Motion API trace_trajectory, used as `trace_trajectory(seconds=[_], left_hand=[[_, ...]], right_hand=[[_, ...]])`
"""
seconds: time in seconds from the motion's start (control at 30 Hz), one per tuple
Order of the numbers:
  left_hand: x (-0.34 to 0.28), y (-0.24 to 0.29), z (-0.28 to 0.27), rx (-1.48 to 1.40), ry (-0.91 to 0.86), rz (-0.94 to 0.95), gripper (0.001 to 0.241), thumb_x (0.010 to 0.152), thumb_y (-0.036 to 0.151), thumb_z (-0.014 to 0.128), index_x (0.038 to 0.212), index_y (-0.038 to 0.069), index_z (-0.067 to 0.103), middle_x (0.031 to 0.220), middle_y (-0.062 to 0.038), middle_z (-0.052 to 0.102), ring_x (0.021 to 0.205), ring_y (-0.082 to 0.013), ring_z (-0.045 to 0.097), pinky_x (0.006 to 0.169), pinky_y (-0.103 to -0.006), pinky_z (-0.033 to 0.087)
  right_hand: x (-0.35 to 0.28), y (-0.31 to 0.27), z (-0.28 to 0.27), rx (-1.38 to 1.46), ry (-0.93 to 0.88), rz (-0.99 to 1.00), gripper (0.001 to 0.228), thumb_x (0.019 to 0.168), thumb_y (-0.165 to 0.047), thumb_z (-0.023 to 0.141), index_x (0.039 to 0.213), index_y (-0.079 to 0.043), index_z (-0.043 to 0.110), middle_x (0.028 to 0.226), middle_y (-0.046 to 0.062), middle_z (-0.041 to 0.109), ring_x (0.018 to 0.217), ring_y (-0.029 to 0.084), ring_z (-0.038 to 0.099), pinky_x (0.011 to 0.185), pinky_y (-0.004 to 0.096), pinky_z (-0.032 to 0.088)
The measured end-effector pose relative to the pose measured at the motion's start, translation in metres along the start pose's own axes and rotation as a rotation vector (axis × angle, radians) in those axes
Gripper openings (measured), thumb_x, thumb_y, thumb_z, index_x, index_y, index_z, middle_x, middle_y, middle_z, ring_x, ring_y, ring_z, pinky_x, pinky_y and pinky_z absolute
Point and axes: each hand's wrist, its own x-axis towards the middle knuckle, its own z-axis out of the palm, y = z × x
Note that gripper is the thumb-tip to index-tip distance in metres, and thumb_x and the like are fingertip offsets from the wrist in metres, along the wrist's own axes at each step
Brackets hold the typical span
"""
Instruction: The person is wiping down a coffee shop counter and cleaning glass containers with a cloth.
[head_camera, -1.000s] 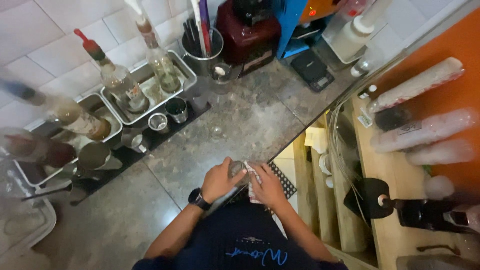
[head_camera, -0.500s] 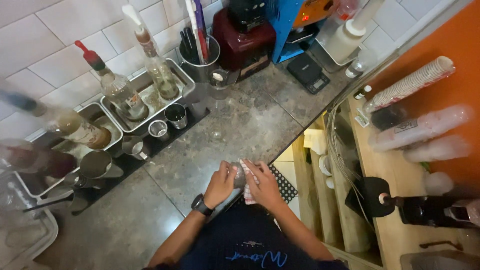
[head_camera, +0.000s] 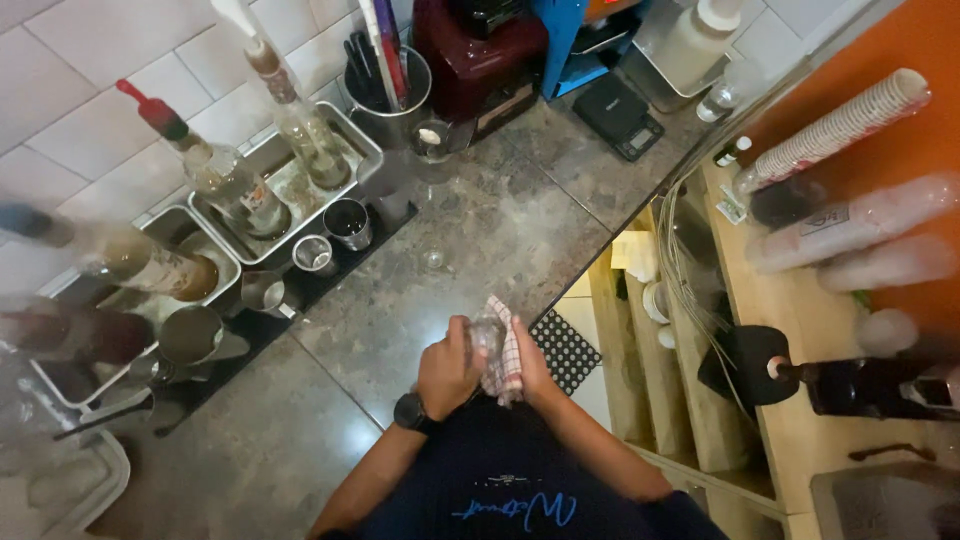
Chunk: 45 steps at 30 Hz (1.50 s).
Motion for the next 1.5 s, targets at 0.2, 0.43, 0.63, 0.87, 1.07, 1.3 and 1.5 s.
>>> trace_trajectory(seconds=[0.2,0.43,0.63,0.87,1.07,1.3,1.5], left_hand=[[0.005,0.011,-0.005,0.483,0.306,0.282,0.072,0.104,0.055,0.028,0.141,-0.003,0.05,0.061,-0.016,0.057,0.047,-0.0354,0.058,0.047,-0.047,0.047],[0.01,0.055,-0.042,-0.274,-0.227,0.041,0.053,0.108,0.033,0.03,0.136,-0.011,0.041,0.113,-0.046,0.059,0.1,-0.0699,0.056,0.083,-0.0692,0.048],[0.018,0.037,-0.011,0.252,-0.013,0.191,0.072,0.091,0.066,0.048,0.131,0.005,0.053,0.081,-0.022,0.069,0.076,-0.0392,0.073,0.065,-0.0468,0.055],[0.013,0.042,-0.007,0.231,-0.042,0.191,0.073,0.102,0.059,0.041,0.14,-0.003,0.045,0.1,-0.032,0.07,0.078,-0.0489,0.07,0.07,-0.0572,0.054],[0.01,0.136,-0.059,-0.171,-0.429,-0.097,0.072,0.11,0.046,0.015,0.146,-0.012,0.039,0.148,-0.043,0.042,0.128,-0.0587,0.051,0.111,-0.057,0.037],[0.019,0.099,-0.041,0.333,-0.264,0.257,0.072,0.092,0.065,0.053,0.131,0.004,0.05,0.102,-0.026,0.069,0.097,-0.0455,0.071,0.079,-0.0538,0.056],[0.002,0.092,-0.018,-0.184,-0.159,0.171,0.054,0.106,0.018,0.05,0.139,-0.022,0.036,0.104,-0.047,0.064,0.096,-0.0605,0.065,0.074,-0.059,0.055]], right_hand=[[-0.01,-0.006,0.009,-0.388,-0.21,-0.454,0.065,0.111,-0.038,0.024,0.155,0.009,0.028,0.154,0.04,0.034,0.146,0.052,0.03,0.121,0.06,0.02],[0.067,0.069,-0.04,-0.903,-0.015,-1.188,0.059,0.104,-0.052,0.044,0.149,-0.016,0.053,0.151,0.027,0.035,0.139,0.053,0.042,0.111,0.06,0.039],[0.079,0.063,-0.043,0.079,-0.001,-0.198,0.06,0.101,-0.061,0.038,0.143,-0.02,0.047,0.061,0.026,0.062,0.043,0.032,0.063,0.032,0.039,0.053],[-0.057,-0.053,0.03,-0.394,0.08,-0.504,0.08,0.109,-0.051,0.02,0.15,0.016,0.035,0.151,0.048,0.033,0.147,0.055,0.03,0.124,0.059,0.017],[0.086,0.077,-0.067,-0.753,0.112,-1.15,0.076,0.101,-0.063,0.034,0.143,0.0,0.041,0.13,0.016,0.043,0.123,0.039,0.051,0.106,0.05,0.044],[-0.016,-0.007,-0.031,-0.283,0.152,-0.081,0.095,0.101,-0.074,0.021,0.156,0.002,0.038,0.159,0.031,0.037,0.15,0.044,0.033,0.123,0.053,0.026],[0.001,0.016,-0.038,-0.545,0.065,-0.647,0.08,0.1,-0.065,0.017,0.141,-0.004,0.047,0.112,0.025,0.064,0.11,0.041,0.066,0.1,0.052,0.049]])
